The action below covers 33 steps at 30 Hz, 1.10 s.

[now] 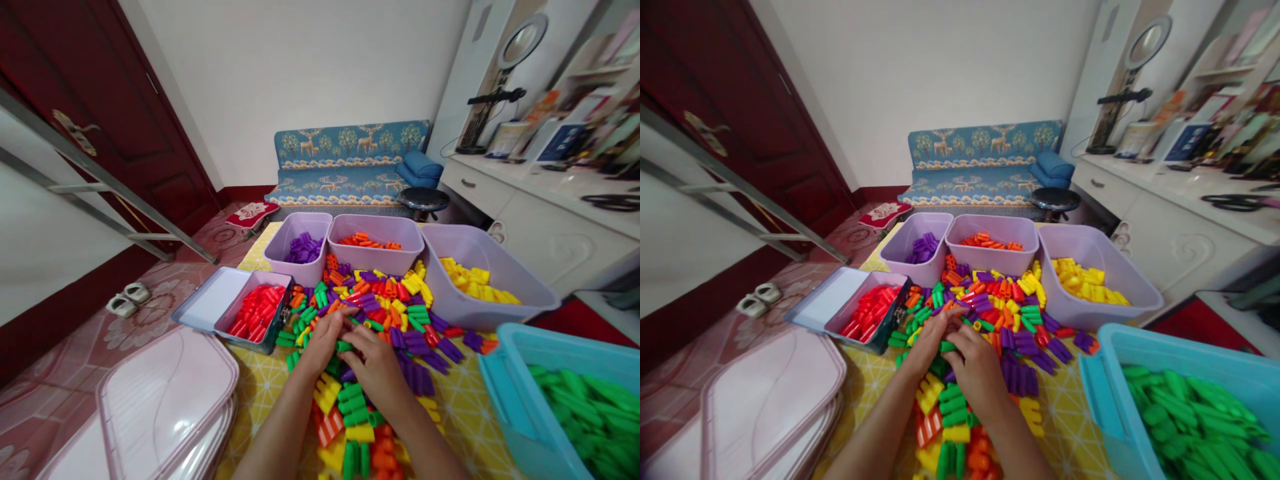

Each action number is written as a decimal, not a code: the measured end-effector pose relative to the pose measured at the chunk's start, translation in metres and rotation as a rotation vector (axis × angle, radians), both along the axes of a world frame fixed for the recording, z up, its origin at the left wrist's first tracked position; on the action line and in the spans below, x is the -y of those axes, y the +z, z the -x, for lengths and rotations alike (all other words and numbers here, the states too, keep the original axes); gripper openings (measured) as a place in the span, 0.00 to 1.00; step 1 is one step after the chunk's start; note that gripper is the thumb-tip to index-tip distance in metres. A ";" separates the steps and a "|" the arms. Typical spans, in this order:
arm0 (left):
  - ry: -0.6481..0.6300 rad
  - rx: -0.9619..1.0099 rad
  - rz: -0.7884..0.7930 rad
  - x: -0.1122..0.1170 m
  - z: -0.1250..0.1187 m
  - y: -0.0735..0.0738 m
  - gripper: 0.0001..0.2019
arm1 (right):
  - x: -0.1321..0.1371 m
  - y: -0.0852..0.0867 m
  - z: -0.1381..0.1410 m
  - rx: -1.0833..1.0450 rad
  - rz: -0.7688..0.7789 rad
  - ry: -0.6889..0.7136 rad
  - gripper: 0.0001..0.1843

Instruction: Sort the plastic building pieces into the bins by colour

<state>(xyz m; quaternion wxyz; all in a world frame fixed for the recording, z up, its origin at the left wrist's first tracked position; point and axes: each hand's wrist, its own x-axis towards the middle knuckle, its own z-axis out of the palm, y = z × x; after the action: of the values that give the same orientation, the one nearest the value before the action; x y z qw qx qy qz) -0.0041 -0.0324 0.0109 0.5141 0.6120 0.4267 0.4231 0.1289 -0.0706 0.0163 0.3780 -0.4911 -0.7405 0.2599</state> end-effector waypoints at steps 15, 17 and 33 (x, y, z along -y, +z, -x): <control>-0.120 -0.037 0.026 -0.001 -0.006 -0.015 0.24 | -0.001 0.037 -0.050 -0.972 -0.404 -0.801 0.15; -0.121 -0.036 0.031 -0.001 -0.006 -0.015 0.25 | 0.002 0.046 -0.061 -1.024 -0.438 -0.833 0.22; -0.106 -0.064 0.043 -0.001 -0.008 -0.015 0.23 | 0.043 0.059 -0.174 0.537 -0.073 -0.660 0.34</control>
<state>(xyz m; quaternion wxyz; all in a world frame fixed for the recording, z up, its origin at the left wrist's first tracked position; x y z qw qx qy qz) 0.0041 -0.0317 -0.0041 0.5346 0.6359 0.4191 0.3662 0.3028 -0.1137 0.0758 0.2520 -0.7383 -0.6244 -0.0385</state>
